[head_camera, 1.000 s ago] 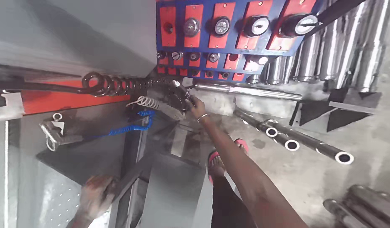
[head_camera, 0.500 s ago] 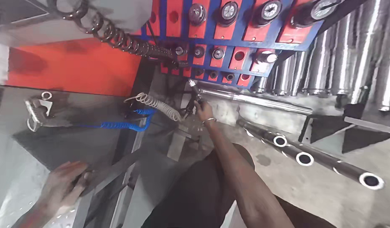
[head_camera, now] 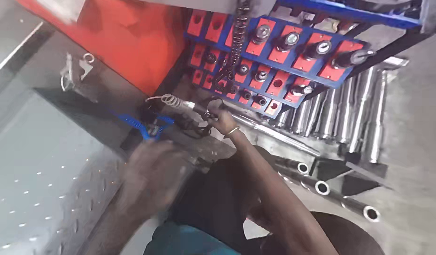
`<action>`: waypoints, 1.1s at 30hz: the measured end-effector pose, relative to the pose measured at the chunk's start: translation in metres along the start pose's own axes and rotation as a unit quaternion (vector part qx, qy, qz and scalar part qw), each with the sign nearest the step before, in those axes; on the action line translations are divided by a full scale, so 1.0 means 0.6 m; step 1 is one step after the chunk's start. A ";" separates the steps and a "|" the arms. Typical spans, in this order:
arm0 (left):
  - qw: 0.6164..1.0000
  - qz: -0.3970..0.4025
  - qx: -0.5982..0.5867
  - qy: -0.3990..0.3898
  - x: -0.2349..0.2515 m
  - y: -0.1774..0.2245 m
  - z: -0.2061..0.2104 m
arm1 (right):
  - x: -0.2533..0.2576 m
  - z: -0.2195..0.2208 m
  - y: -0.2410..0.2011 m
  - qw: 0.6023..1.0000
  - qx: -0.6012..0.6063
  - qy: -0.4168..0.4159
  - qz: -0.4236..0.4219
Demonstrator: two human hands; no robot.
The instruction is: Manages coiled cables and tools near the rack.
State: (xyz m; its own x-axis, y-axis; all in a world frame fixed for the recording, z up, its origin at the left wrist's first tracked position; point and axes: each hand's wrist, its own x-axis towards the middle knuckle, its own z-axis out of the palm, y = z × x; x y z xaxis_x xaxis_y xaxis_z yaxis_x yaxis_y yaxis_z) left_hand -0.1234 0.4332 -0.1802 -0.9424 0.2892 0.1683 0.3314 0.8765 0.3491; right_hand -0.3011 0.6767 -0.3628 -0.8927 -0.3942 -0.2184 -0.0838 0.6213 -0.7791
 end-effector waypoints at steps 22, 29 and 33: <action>0.753 -0.130 -0.644 0.021 0.156 -0.054 0.266 | -0.078 -0.040 -0.144 0.993 0.001 0.106 -0.061; 0.761 -0.130 -0.634 0.036 0.170 -0.063 0.248 | -0.070 -0.024 -0.152 0.990 0.017 0.135 -0.017; 0.781 -0.071 -0.617 0.064 0.191 -0.068 0.256 | -0.067 -0.053 -0.156 0.989 -0.065 0.125 -0.050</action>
State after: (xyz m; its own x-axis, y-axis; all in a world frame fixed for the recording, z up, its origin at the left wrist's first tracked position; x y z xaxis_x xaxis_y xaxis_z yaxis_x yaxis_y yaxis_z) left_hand -0.2520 0.4898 -0.3165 -0.9874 0.1129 0.1106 0.0911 -0.1649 0.9821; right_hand -0.2712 0.6558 -0.2623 -0.9576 -0.2873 0.0208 -0.2182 0.6762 -0.7037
